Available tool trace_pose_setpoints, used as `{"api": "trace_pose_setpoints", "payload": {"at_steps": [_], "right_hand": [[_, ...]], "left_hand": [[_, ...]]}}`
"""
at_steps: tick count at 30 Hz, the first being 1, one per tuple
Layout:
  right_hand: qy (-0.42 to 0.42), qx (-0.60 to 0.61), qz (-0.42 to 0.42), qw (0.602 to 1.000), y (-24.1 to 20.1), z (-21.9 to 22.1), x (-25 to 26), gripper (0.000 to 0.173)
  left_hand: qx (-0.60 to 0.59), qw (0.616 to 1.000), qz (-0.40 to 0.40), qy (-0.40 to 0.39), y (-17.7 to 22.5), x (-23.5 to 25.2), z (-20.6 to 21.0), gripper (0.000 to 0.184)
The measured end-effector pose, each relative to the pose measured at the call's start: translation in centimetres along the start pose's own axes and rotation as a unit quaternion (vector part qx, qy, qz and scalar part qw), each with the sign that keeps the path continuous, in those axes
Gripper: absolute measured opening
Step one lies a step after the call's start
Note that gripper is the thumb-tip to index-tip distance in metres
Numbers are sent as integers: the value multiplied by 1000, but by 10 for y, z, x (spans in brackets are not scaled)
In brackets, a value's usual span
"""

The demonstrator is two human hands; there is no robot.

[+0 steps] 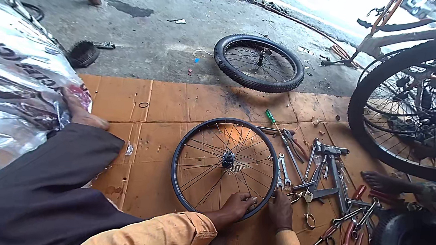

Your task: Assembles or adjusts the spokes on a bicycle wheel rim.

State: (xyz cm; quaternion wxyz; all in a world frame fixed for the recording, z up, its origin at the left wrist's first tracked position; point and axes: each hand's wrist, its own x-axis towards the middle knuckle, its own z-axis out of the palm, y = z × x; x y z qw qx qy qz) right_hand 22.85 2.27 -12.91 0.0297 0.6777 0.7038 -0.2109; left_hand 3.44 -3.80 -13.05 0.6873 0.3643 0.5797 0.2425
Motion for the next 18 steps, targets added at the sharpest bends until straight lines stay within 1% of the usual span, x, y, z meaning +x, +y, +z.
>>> {"api": "trace_pose_setpoints", "payload": {"at_steps": [1,2,3,5,6,7,8,10,12,15,16,18], "right_hand": [[55,103,-10,993,8,6,-6,25],[94,210,2,973,12,10,-14,21],[117,313,29,942,12,14,-24,20],[146,480,87,861,4,24,-48,21],[164,534,108,822,-3,30,-58,21],[181,565,122,796,-12,36,-68,20],[191,578,130,783,-20,42,-76,20],[204,576,135,780,-35,52,-87,18],[216,555,136,791,-44,58,-90,15],[229,538,126,801,-47,63,-85,14],[226,545,122,798,-47,65,-84,14],[218,576,122,778,-47,67,-82,14]], "left_hand": [[-1,1000,0,5,1,2,1,40],[-1,1000,0,8,2,4,3,40],[3,1000,-2,12,1,6,4,41],[15,1000,-7,23,-2,10,9,44],[23,999,-8,28,-3,12,11,44],[31,999,-7,30,-3,13,12,45],[39,999,-8,32,-4,14,14,45],[49,998,-10,38,-6,15,15,45],[52,998,-9,41,-7,16,16,44],[52,998,-12,43,-3,14,18,43],[49,998,-12,43,-2,14,18,43],[45,998,-9,41,-3,13,16,44]]}}
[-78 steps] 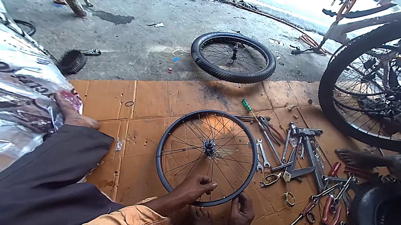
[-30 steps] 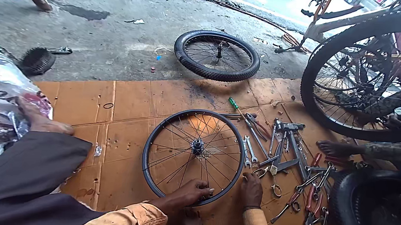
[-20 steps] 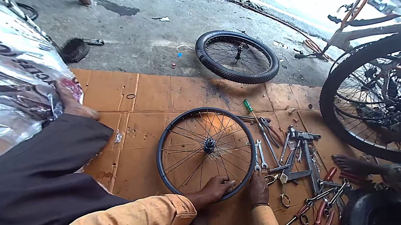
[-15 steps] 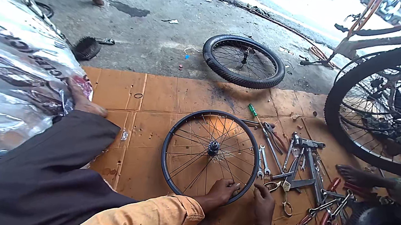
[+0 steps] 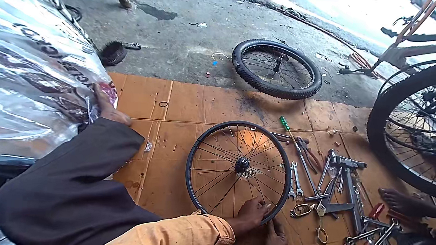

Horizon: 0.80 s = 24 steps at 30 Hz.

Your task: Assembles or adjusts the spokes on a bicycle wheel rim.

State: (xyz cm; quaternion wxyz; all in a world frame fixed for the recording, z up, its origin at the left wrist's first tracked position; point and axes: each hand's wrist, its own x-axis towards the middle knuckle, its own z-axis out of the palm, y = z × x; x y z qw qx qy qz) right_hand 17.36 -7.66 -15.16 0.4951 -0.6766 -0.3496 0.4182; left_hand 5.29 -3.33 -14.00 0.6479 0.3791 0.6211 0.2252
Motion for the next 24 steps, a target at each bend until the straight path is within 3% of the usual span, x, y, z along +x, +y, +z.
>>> {"api": "trace_pose_setpoints", "payload": {"at_steps": [13,19,24], "right_hand": [[24,130,75,988,-14,14,-5,15],[18,119,78,990,-17,15,-7,14],[8,80,34,996,-12,13,-2,15]], "left_hand": [[-17,1000,5,-7,3,3,-4,46],[-21,1000,14,-8,2,2,-5,46],[-20,1000,20,-8,5,3,-5,44]]}}
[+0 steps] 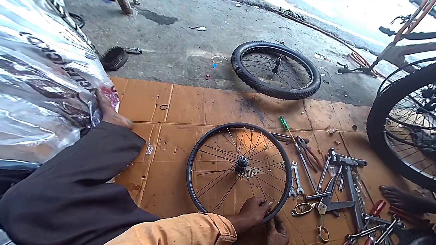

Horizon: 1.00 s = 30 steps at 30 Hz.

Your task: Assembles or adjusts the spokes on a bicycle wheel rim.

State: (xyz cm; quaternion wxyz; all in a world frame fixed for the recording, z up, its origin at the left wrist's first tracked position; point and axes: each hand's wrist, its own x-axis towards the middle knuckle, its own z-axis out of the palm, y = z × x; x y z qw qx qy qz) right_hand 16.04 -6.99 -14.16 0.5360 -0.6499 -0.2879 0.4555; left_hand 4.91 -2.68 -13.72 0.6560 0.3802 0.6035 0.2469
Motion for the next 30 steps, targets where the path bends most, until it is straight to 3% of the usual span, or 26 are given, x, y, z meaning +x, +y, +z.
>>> {"api": "trace_pose_setpoints", "payload": {"at_steps": [16,24,30], "right_hand": [[-48,-154,-220,962,12,-6,5,17],[-68,-93,-216,970,14,-9,1,22],[-53,-141,-256,955,17,-11,7,17]], "left_hand": [[-58,996,-61,-32,21,-7,-11,37],[-63,996,-51,-35,18,-6,-11,36],[-71,995,-54,-38,18,-7,-11,35]]}}
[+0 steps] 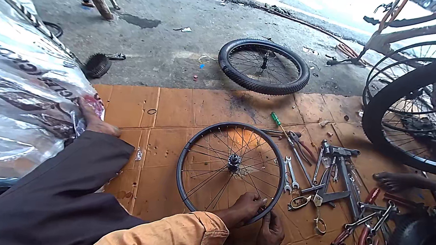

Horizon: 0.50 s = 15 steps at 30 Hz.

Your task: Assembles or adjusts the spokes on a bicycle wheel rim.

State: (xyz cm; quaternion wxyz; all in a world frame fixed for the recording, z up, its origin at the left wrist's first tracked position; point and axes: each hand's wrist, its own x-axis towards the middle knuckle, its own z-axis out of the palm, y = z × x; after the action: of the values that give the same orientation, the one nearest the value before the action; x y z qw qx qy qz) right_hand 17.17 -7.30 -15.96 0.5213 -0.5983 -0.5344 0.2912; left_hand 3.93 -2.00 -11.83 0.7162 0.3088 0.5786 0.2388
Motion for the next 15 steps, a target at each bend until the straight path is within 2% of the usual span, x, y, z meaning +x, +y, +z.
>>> {"api": "trace_pose_setpoints", "payload": {"at_steps": [3,8,12,15], "right_hand": [[-18,39,7,999,-1,-1,-1,22],[-12,-10,-27,1000,4,-2,0,18],[-24,38,-14,999,5,-2,-1,21],[-20,11,-24,999,6,-3,-1,17]], "left_hand": [[-10,1000,2,0,0,-1,-1,34],[-12,1000,-1,-2,0,-3,-1,34],[-17,1000,-2,-3,1,-4,-2,34],[-23,1000,-11,-14,1,-6,-4,37]]}}
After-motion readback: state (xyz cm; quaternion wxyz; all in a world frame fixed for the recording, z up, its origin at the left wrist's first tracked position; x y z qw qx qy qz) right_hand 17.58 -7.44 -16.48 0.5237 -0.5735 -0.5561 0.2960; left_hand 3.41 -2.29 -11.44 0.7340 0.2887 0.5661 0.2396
